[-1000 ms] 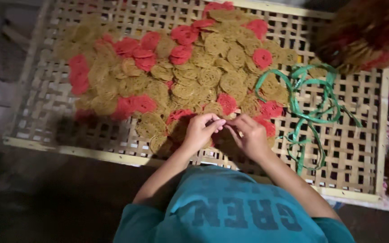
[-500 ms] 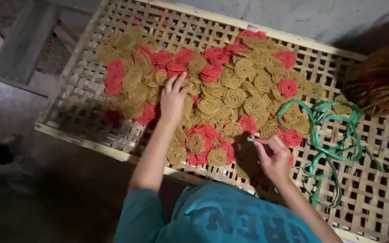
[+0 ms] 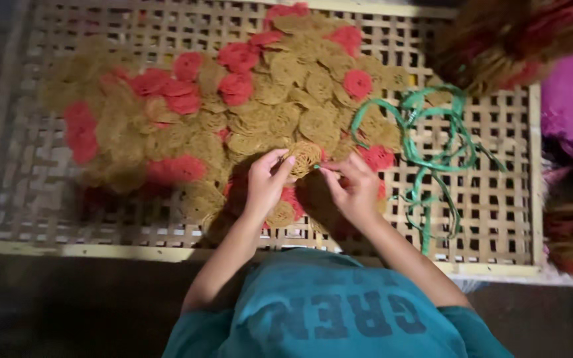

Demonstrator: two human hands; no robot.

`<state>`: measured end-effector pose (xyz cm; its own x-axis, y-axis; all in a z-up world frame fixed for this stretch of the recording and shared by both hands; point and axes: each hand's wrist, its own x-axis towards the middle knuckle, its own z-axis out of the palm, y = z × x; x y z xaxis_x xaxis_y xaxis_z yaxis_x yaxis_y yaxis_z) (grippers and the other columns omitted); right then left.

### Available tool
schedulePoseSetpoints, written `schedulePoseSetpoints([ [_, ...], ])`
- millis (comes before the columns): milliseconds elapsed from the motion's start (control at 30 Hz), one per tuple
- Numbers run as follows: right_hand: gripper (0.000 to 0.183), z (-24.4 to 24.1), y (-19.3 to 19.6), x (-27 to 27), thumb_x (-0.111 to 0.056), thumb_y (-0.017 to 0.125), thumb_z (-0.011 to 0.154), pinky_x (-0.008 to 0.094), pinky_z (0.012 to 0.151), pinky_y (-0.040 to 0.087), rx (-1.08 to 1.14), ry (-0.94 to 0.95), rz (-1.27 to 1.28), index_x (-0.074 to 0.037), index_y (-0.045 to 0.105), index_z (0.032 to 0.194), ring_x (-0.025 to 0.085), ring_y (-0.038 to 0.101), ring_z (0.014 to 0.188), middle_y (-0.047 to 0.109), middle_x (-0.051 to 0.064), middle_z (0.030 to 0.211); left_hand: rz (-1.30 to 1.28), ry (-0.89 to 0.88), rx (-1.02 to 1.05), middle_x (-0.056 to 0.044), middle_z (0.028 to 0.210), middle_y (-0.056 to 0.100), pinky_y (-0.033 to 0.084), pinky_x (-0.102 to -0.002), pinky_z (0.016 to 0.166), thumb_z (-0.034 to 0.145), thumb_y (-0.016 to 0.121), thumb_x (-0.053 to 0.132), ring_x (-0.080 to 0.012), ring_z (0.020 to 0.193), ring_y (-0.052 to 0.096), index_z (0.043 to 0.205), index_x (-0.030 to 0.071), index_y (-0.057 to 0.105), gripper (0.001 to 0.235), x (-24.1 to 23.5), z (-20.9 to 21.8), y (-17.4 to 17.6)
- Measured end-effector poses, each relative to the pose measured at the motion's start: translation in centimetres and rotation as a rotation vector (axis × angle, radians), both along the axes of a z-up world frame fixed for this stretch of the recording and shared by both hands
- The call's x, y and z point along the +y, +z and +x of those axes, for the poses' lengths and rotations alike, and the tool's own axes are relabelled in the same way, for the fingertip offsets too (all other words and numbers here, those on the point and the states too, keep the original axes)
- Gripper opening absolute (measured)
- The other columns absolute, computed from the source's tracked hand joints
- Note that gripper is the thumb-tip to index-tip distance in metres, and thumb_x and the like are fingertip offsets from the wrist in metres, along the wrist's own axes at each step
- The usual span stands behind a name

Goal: The person repeatedly picks up small circular woven items from a wooden lattice tray and ties them together with a green ribbon. The person stacks the tied bundles on the tray and continues the process throughout the clip.

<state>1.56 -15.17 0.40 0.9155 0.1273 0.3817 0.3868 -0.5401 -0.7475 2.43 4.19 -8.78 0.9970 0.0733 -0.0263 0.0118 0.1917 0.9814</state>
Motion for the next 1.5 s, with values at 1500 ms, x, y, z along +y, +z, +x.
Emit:
schedulePoseSetpoints([
  [1500,0.021,-0.4,-1.5,-0.1,0.001,0.079,0.085,0.037,0.077,0.057,-0.089,0.024,-0.08,-0.005,0.073,0.105,0.028,0.07,0.09,0.073,0.012,0.098,-0.081,-0.079,0.063,-0.008,0.116,0.07,0.061,-0.028,0.084,0.101,0.062,0.005,-0.0099,0.102,0.065,0.131,-0.005,0.059,0.031,-3.5,-3.0,3.5],
])
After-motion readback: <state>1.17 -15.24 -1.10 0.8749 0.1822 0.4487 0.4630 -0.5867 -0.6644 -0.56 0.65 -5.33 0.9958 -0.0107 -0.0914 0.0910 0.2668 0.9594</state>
